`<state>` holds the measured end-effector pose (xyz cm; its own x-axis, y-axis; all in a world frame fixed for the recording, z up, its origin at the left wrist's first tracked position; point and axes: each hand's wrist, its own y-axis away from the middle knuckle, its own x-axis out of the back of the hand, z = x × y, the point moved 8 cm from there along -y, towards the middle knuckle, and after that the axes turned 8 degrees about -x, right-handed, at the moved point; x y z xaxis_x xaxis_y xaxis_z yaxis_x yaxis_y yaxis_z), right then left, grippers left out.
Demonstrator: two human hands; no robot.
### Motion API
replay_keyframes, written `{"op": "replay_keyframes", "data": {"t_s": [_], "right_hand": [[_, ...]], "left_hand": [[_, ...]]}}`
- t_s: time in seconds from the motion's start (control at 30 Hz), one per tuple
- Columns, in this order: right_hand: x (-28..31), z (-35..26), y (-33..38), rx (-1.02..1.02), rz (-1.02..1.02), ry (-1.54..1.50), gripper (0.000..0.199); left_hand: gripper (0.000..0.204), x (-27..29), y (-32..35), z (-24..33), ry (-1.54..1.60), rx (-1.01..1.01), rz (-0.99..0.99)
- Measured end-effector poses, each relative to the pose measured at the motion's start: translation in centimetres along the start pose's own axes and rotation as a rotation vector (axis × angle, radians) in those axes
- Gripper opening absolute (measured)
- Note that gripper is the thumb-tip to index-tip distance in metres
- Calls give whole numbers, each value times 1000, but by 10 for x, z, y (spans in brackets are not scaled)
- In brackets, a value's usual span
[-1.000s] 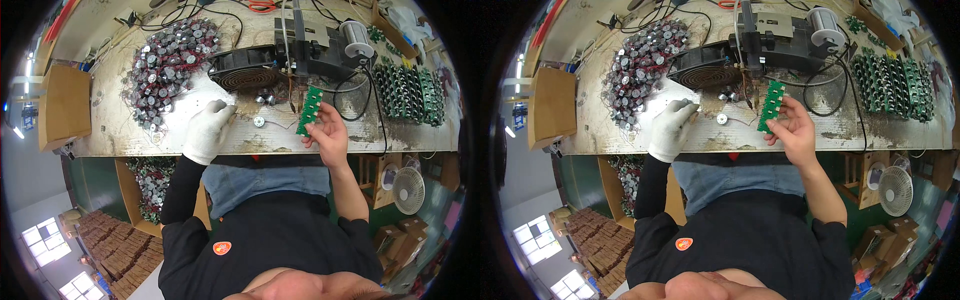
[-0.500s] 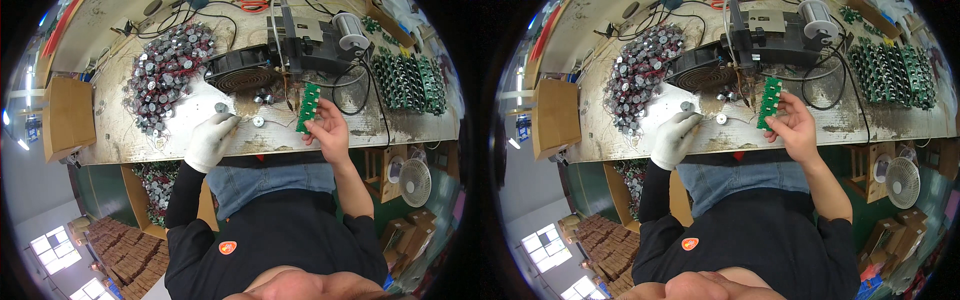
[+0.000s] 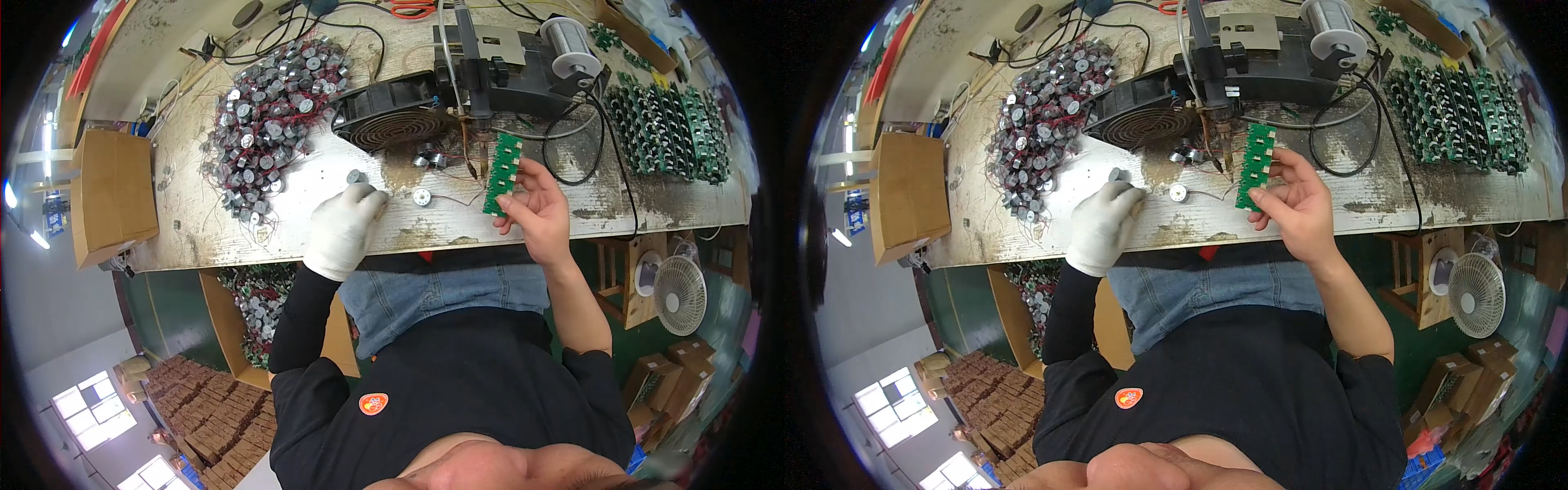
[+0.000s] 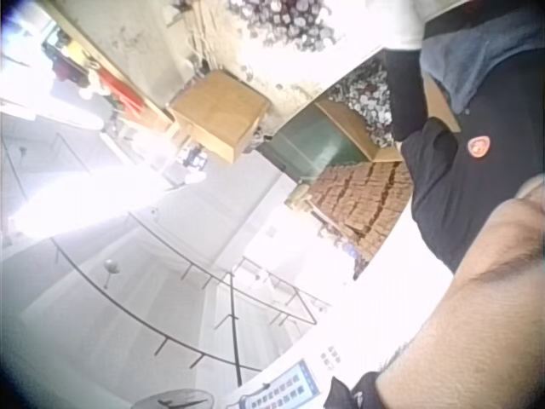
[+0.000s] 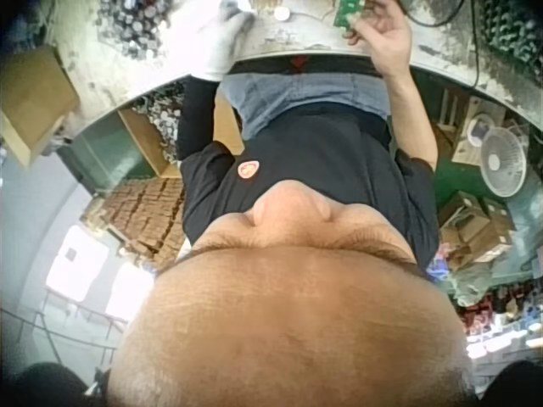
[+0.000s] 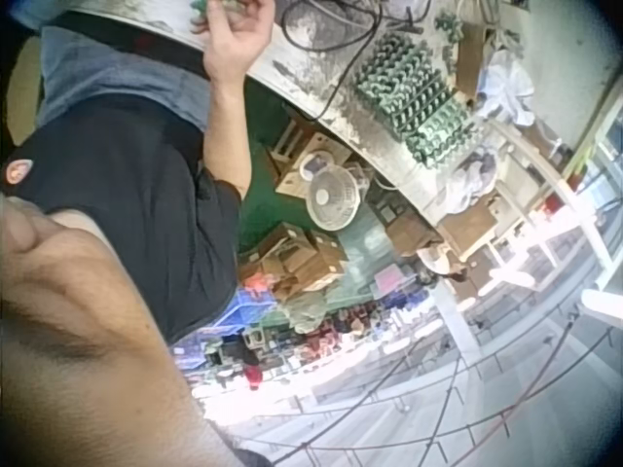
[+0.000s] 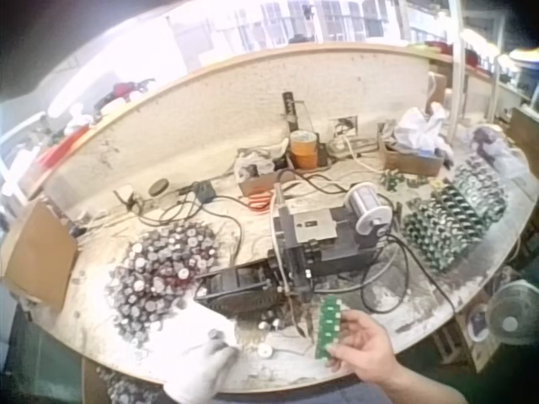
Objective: Soldering components onto a printed circuit board at a workbench using an automated soldering station.
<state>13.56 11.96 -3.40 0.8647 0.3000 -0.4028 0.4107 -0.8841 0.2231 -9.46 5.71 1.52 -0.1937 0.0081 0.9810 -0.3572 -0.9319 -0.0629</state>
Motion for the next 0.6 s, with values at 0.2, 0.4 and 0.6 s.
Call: {"op": "replay_keyframes", "data": {"t_s": [0.2,0.4,0.6], "right_hand": [[-1,-1,1,-5,6,-13,52],[1,0,1,-10,-7,-11,58],[-3,-1,1,7,-62,0,65]], "left_hand": [[22,26,16,-39,685,345,452],[28,18,18,-37,898,403,514],[34,-35,15,-7,1590,609,430]]}}
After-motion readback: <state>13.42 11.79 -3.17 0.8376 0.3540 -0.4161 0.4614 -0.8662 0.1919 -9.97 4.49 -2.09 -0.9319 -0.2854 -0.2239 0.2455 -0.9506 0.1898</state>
